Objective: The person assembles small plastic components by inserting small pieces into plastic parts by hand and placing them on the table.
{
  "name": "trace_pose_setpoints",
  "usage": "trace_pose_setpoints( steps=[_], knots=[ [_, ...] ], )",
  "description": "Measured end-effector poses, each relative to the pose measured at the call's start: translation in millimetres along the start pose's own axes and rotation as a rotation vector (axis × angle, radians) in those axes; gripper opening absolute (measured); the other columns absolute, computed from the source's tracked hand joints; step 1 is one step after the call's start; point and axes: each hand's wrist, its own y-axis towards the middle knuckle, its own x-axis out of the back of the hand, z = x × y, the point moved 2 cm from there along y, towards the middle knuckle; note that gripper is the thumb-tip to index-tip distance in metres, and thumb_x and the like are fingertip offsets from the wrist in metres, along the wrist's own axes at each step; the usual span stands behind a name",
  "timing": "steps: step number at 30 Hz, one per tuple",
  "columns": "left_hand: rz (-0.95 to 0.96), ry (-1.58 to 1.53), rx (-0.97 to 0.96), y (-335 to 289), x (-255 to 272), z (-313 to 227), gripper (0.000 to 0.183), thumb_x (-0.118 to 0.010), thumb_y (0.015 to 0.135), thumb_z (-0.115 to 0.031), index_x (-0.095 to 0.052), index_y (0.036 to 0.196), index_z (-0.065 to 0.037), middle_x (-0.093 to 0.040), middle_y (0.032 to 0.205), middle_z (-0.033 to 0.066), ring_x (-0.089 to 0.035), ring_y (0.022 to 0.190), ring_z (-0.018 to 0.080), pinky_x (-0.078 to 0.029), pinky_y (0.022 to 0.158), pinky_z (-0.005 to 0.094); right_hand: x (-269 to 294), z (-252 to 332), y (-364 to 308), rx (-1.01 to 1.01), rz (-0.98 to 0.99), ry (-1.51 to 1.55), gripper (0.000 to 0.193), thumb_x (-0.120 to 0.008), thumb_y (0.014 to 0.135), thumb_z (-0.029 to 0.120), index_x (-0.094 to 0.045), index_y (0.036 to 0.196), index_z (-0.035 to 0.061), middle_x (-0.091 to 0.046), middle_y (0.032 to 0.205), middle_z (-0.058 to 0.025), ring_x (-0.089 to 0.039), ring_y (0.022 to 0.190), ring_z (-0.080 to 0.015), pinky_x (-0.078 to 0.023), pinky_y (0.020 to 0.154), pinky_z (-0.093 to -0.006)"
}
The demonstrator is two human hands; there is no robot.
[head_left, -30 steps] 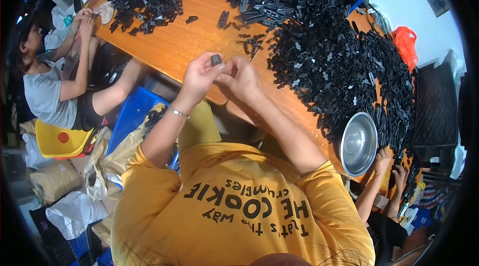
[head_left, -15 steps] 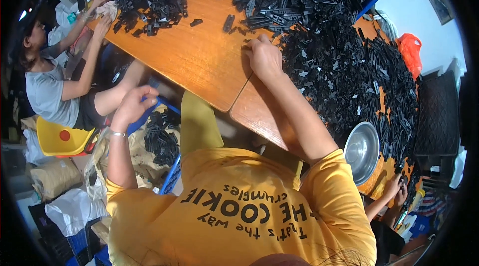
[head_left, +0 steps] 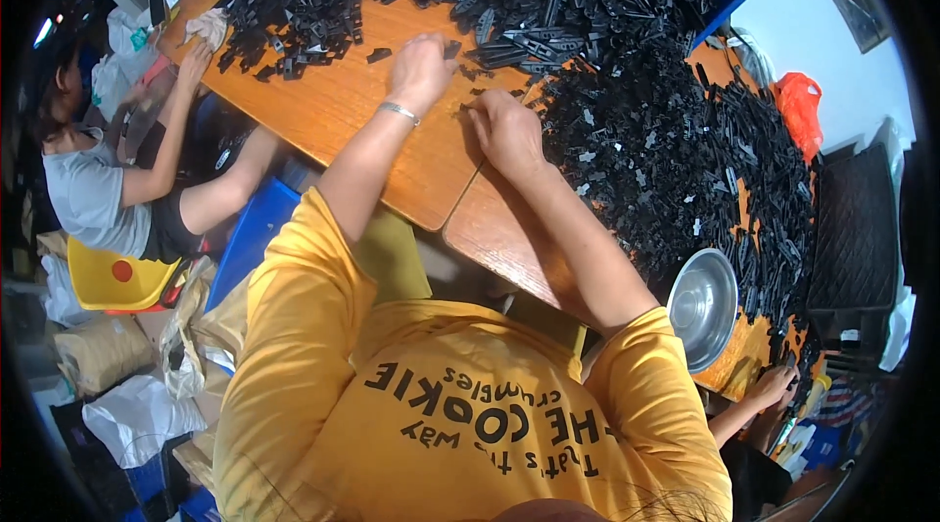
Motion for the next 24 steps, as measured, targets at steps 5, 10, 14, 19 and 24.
trace_pose_setpoints(
  steps=[5,10,14,19,24],
  knots=[
    [0.044,-0.139,0.099,1,-9,17,0.027,-0.080,0.087,-0.019,-0.074,0.107,-0.002,-0.076,0.104,0.0184,-0.073,0.098,0.0340,-0.057,0.087,0.0459,-1,-6,-3,-0.211,-0.045,0.195,0.014,-0.076,0.089,0.013,-0.067,0.092,0.0027,-0.070,0.081,-0.0188,-0.070,0.078,-0.0400,-0.056,0.069,-0.0461],
    [0.243,-1.143,0.507,-26,15,3,0.027,-0.064,0.104,-0.013,-0.066,0.128,-0.001,-0.077,0.110,0.0116,-0.075,0.094,0.0179,-0.060,0.079,0.0295,17,-2,-5,-0.362,-0.135,0.386,0.015,-0.080,0.086,0.009,-0.069,0.092,0.0024,-0.069,0.083,-0.0157,-0.071,0.075,-0.0332,-0.057,0.069,-0.0419],
    [0.372,-1.510,0.506,-61,45,-14,0.029,-0.062,0.106,-0.013,-0.062,0.133,-0.001,-0.075,0.114,0.0118,-0.075,0.096,0.0180,-0.062,0.082,0.0276,41,27,3,-0.262,-0.274,0.430,0.014,-0.082,0.083,0.002,-0.069,0.089,0.0012,-0.067,0.086,-0.0137,-0.070,0.074,-0.0283,-0.057,0.067,-0.0376],
    [0.411,-1.694,0.419,-82,63,-33,0.036,-0.068,0.103,-0.015,-0.061,0.135,-0.002,-0.074,0.118,0.0094,-0.074,0.102,0.0159,-0.061,0.088,0.0314,53,36,3,-0.103,-0.358,0.412,0.014,-0.080,0.084,-0.001,-0.068,0.091,0.0013,-0.066,0.088,-0.0130,-0.070,0.075,-0.0271,-0.057,0.066,-0.0369],
    [0.417,-1.726,0.391,-88,72,-41,0.039,-0.069,0.103,-0.016,-0.059,0.139,-0.002,-0.074,0.119,0.0094,-0.073,0.103,0.0158,-0.061,0.091,0.0332,64,47,-3,-0.030,-0.372,0.418,0.016,-0.078,0.083,-0.005,-0.067,0.093,0.0016,-0.066,0.090,-0.0118,-0.070,0.076,-0.0250,-0.058,0.064,-0.0337]
  ],
)
